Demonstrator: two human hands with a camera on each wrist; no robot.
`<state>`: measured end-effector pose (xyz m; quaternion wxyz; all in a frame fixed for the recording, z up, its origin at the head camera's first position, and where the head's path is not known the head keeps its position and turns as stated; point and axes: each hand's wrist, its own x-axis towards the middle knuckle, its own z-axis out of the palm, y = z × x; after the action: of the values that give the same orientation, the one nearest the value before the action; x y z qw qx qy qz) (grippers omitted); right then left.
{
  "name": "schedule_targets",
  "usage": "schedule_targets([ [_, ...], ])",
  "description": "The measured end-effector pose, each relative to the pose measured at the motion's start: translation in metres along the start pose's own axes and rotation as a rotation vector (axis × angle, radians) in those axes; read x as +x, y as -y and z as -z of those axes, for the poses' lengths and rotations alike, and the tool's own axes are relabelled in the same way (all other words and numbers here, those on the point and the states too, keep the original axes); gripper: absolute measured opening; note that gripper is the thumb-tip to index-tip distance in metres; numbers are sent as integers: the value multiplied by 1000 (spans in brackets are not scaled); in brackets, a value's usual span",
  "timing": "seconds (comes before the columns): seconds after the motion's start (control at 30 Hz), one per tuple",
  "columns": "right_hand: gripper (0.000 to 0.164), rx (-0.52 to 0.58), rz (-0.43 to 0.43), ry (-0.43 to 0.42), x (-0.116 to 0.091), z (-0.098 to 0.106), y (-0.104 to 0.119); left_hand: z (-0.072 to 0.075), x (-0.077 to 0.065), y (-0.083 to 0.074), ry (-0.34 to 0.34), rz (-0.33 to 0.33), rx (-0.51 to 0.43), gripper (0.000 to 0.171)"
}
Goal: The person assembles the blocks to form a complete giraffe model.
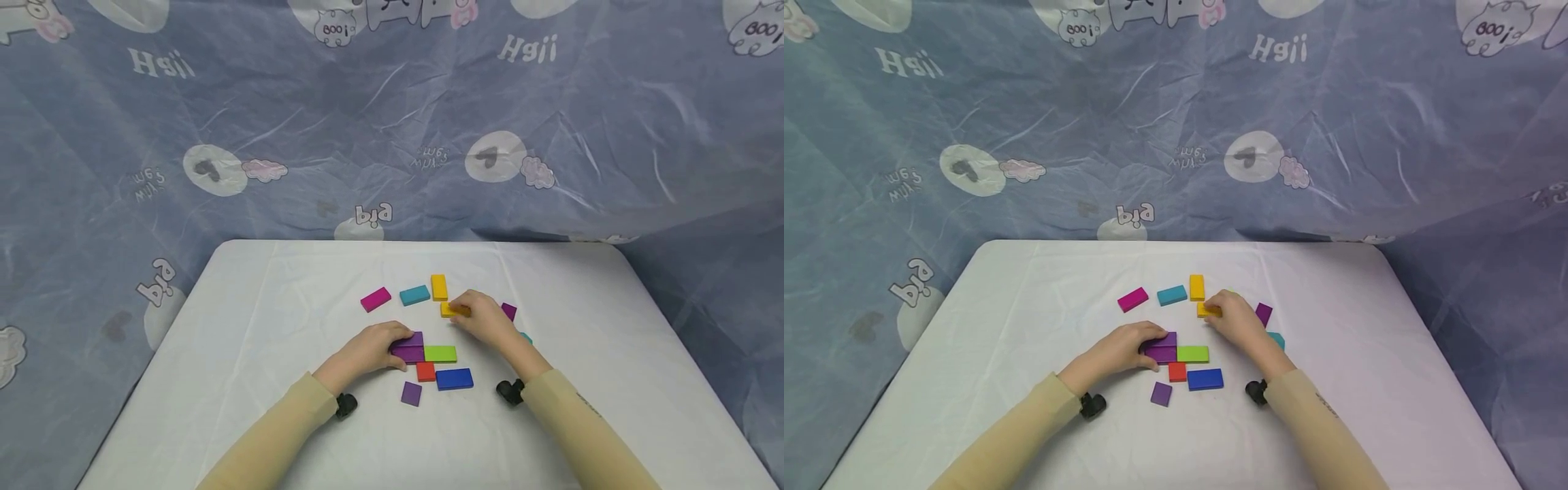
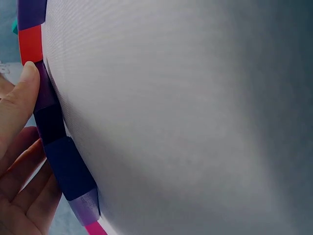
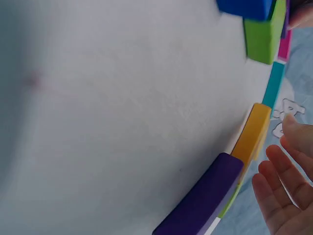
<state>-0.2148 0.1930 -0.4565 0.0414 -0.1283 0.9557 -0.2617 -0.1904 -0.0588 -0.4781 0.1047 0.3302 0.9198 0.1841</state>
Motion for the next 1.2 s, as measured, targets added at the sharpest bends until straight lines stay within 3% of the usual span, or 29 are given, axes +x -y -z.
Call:
schedule_targets([
  [0.43,36,-116,-48,8,18,-11,-9,-1,-1,0,-4,-5,-4,61],
  [0.6,38,-68,-22,3,14,-11,-5,1,-1,0,1,-3,-6,61],
  [0.77,37,6,24,56,2,-9,6,2,0,0,4,1,-4,61],
  [0.97,31,28,72,132,-8,-13,11,2,0,1,1,-1,5,61],
  [1.2,29,41,69,148,-14,-17,8,2,-1,1,7,4,0,61],
])
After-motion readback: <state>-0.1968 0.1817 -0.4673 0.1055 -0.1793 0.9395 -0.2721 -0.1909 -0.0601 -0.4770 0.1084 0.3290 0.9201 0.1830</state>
